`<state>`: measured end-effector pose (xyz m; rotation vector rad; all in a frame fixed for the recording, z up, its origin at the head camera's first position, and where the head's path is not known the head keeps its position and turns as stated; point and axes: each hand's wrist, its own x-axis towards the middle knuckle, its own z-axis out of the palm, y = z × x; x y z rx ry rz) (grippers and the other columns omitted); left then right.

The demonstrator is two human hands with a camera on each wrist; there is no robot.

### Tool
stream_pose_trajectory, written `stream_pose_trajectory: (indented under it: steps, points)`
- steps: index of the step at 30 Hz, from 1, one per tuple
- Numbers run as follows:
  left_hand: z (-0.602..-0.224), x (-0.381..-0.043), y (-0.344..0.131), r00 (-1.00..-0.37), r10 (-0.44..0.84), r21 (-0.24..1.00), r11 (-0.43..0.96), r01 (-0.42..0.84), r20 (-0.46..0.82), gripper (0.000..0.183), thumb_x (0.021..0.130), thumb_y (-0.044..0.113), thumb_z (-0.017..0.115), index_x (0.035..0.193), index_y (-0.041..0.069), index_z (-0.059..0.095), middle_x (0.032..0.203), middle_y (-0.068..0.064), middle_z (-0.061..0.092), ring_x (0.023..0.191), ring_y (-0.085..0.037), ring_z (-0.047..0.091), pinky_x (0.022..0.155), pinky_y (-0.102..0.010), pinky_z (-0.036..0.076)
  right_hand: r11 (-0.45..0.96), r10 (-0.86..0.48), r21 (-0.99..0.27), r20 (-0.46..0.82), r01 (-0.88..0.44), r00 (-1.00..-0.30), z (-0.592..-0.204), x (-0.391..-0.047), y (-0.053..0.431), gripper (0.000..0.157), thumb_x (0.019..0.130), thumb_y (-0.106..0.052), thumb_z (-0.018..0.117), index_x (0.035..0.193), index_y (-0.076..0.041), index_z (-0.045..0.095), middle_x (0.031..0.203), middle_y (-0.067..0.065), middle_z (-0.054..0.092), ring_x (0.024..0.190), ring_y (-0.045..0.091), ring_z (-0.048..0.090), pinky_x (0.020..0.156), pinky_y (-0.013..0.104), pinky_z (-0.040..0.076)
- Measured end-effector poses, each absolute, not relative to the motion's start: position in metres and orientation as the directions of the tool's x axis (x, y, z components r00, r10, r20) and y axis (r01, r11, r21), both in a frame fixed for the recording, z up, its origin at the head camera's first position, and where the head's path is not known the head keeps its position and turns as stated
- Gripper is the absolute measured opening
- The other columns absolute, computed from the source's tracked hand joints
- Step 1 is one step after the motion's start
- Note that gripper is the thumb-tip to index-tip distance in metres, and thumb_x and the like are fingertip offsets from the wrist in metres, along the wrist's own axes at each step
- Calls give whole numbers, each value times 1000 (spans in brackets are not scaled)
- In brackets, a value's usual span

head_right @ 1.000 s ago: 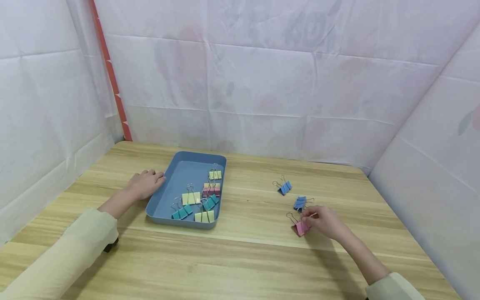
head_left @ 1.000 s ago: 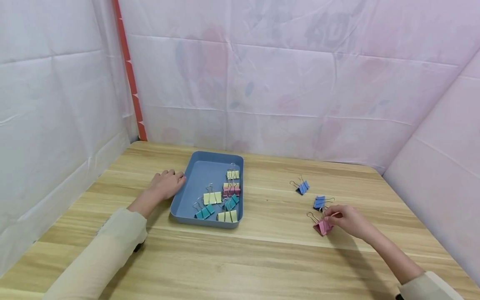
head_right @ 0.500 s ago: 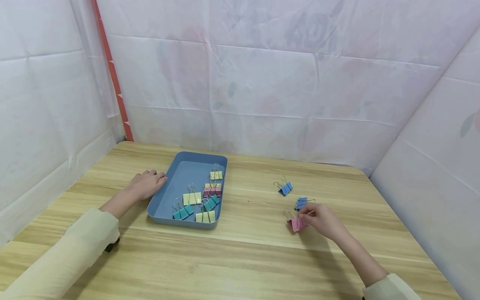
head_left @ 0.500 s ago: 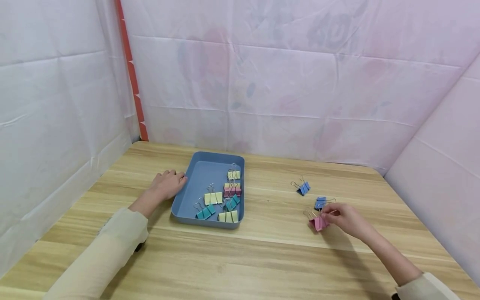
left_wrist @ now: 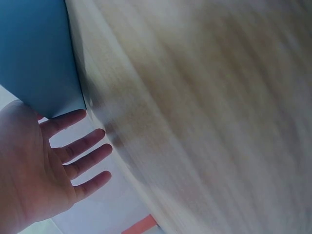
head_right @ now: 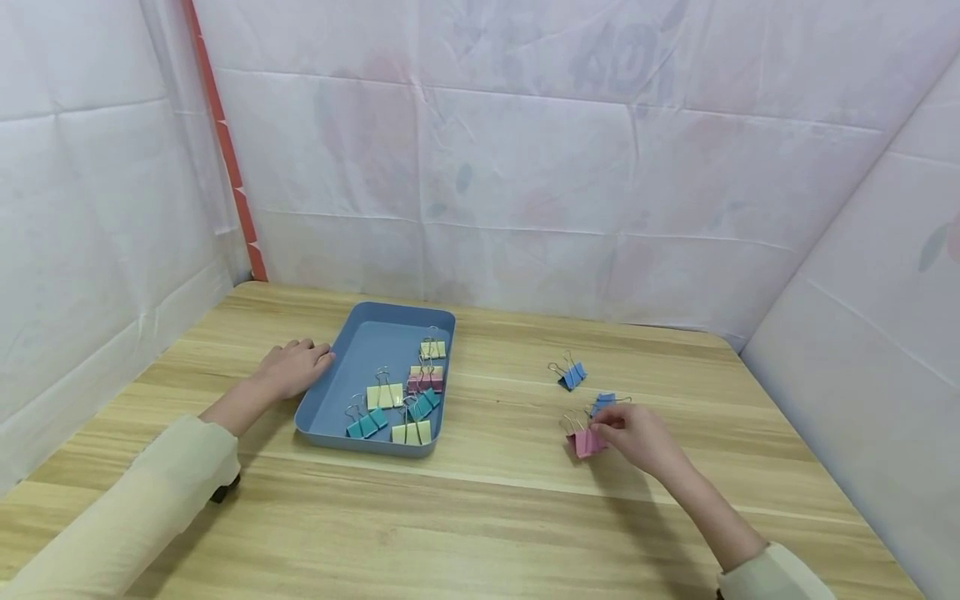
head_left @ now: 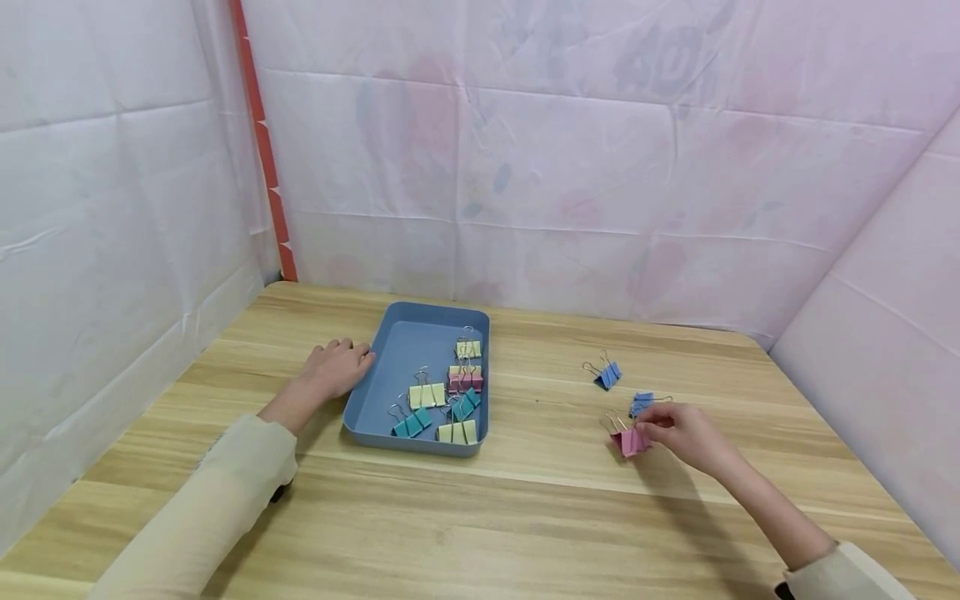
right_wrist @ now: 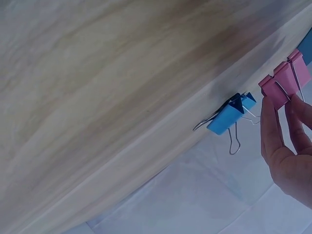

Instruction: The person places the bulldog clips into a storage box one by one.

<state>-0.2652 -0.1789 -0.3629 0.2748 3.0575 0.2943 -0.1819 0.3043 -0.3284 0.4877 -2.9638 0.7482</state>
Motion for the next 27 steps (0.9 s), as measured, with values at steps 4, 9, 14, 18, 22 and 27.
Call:
stream_pose_trajectory:
  steps: [4, 9, 14, 18, 22, 27]
  points:
    - [-362, -265, -179, -983, 178, 191, 967, 167, -42, 52, 99, 32, 29, 136, -3, 40, 134, -31, 36, 122, -47, 32, 96, -61, 23, 835, -290, -453, 118, -311, -950, -327, -182, 302, 6, 85, -4, 63, 86, -2, 68, 82, 4, 64, 72, 16, 56, 58, 28, 45]
    - [-361, -265, -178, -984, 174, 194, 967, 162, -43, 52, 99, 32, 29, 136, -3, 40, 134, -31, 36, 122, -47, 32, 97, -61, 23, 830, -296, -456, 131, -323, -946, -327, -182, 301, 6, 84, -2, 62, 85, -2, 68, 82, 4, 64, 73, 16, 57, 59, 27, 46]
    - [-361, -265, -179, -984, 176, 194, 967, 165, -41, 52, 99, 32, 29, 136, -3, 40, 134, -31, 37, 121, -48, 32, 96, -61, 23, 821, -302, -467, 132, -328, -944, -327, -182, 302, 6, 84, -1, 62, 84, -2, 68, 82, 4, 64, 73, 16, 57, 59, 27, 46]
    - [-362, -265, -179, -983, 181, 192, 967, 170, -42, 52, 99, 32, 29, 136, -3, 40, 134, -31, 36, 121, -48, 32, 96, -61, 23, 822, -302, -468, 128, -326, -945, -328, -182, 303, 5, 85, -2, 62, 84, -2, 68, 82, 4, 64, 74, 18, 58, 59, 27, 46]
    - [-363, -265, -179, -982, 185, 188, 967, 174, -39, 52, 99, 32, 28, 136, -3, 40, 133, -30, 37, 121, -48, 33, 96, -61, 24, 824, -298, -464, 130, -323, -946, -329, -181, 302, 5, 84, -3, 63, 84, -3, 68, 82, 3, 64, 74, 16, 58, 59, 28, 46]
    - [-363, -265, -179, -982, 183, 192, 966, 172, -37, 52, 99, 32, 28, 136, -3, 40, 134, -30, 37, 121, -48, 32, 96, -61, 23, 821, -302, -460, 150, -337, -941, -330, -182, 301, 6, 83, -1, 63, 83, -4, 68, 81, 2, 63, 72, 14, 57, 59, 26, 46]
